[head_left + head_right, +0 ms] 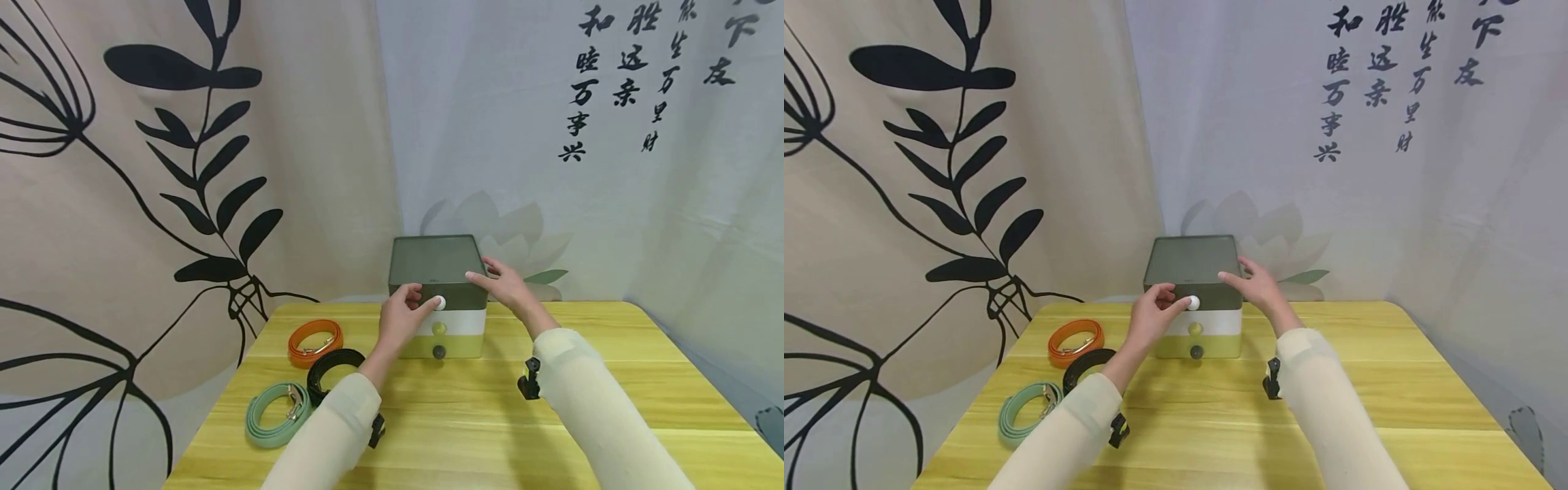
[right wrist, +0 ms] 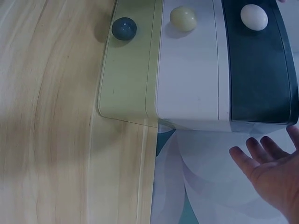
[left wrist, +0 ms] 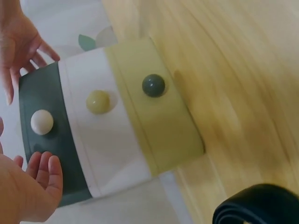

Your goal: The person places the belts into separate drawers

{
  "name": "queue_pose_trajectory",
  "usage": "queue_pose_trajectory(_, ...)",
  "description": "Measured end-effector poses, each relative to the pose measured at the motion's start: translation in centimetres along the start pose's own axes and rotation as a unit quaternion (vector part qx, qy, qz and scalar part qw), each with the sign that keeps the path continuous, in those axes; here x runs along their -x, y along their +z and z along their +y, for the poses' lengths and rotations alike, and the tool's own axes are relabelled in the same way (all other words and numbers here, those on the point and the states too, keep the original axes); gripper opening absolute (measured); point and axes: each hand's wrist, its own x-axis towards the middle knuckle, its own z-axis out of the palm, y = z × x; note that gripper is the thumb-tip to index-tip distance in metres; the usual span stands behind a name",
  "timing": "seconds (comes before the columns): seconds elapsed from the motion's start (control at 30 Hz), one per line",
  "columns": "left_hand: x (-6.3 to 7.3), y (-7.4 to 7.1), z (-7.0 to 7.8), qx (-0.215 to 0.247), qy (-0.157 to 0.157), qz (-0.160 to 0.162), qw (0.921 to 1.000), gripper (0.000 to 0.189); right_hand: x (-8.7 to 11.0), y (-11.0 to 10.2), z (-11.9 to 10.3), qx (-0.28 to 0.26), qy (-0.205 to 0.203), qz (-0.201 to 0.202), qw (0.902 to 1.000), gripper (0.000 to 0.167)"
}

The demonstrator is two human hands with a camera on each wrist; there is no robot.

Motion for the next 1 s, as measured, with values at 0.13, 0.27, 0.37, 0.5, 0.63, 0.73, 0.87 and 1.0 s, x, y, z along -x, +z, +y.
queue_pose_trajectory(0.13, 0.2, 0.7, -0.4, 0.006, 0.001, 0.005, 1.0000, 0.054, -0.1, 0.2, 0.2, -0.004, -0.002, 0.001, 1.0000, 0.085)
queue_pose_trajectory(0.27, 0.3, 1.5, -0.7, 0.007, -0.005, 0.017, 0.9998, 0.049, -0.1, 0.3, 0.5, -0.010, -0.001, 0.005, 0.9999, 0.083)
queue_pose_trajectory(0.37, 0.3, 2.1, -1.0, 0.008, -0.009, 0.028, 0.9995, 0.046, -0.2, 0.4, 0.8, -0.021, 0.002, 0.005, 0.9998, 0.084)
queue_pose_trajectory(0.5, 0.1, 2.8, -1.7, 0.011, -0.004, 0.048, 0.9988, 0.043, -0.3, 0.7, 1.0, -0.044, 0.006, 0.000, 0.9990, 0.087)
queue_pose_trajectory(0.63, 0.1, 3.4, -2.1, 0.019, 0.006, 0.068, 0.9975, 0.040, -0.4, 0.9, 1.5, -0.068, 0.008, -0.001, 0.9976, 0.087)
queue_pose_trajectory(0.73, 0.1, 3.9, -2.3, 0.021, 0.013, 0.083, 0.9962, 0.037, -0.5, 1.2, 1.7, -0.085, 0.010, 0.000, 0.9963, 0.086)
queue_pose_trajectory(0.87, 0.0, 4.4, -2.5, 0.020, 0.018, 0.097, 0.9949, 0.034, -0.5, 1.4, 1.8, -0.105, 0.012, 0.002, 0.9944, 0.084)
queue_pose_trajectory(1.0, 0.0, 4.7, -2.4, 0.026, 0.020, 0.104, 0.9941, 0.031, -0.4, 1.4, 1.9, -0.122, 0.013, 0.001, 0.9924, 0.083)
